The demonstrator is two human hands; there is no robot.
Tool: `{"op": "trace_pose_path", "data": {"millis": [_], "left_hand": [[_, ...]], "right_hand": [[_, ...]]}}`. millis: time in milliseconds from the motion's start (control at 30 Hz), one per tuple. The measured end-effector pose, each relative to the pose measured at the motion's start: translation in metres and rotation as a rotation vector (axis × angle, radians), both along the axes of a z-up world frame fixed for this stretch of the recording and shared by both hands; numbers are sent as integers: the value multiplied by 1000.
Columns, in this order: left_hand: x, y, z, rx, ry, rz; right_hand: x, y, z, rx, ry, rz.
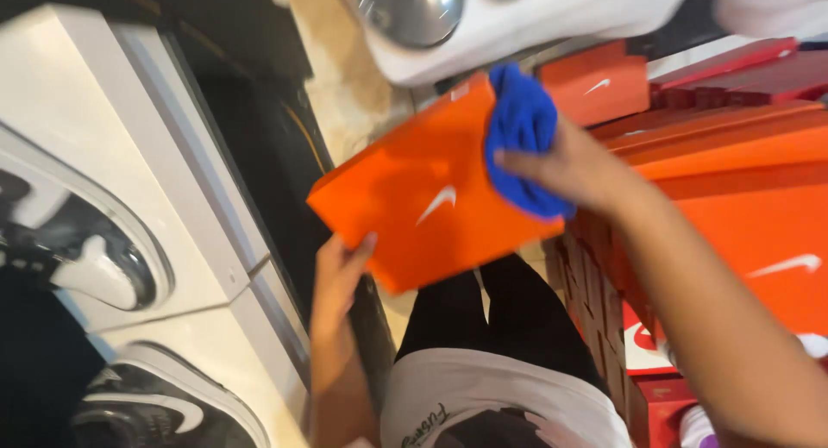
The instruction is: Wiping shoe boxes with a cloth and organizing them in stacks in a storage area.
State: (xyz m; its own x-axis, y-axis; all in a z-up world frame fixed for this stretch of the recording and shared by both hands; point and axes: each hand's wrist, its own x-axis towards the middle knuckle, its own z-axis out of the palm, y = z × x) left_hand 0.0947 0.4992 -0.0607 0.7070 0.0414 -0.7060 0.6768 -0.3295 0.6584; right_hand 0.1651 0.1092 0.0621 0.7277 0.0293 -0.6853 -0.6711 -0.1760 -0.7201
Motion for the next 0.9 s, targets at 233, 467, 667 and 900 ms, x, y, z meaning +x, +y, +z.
{"op": "trace_pose_path", "data": {"millis": [233,467,667,900], "left_hand": [[38,-98,193,18,-69,-430],[20,-306,247,-61,-162,-1091],[20,-399,119,-108,-172,-1196],[22,-435,54,-133,-15,-1073]], "right_hand": [[-147,-63,150,159,-277,-365],[-330,-155,130,-417,-22,-964],[-343,-166,62,-479,-36,-1296],[-326,-120,31,-1292,-267,-811]]}}
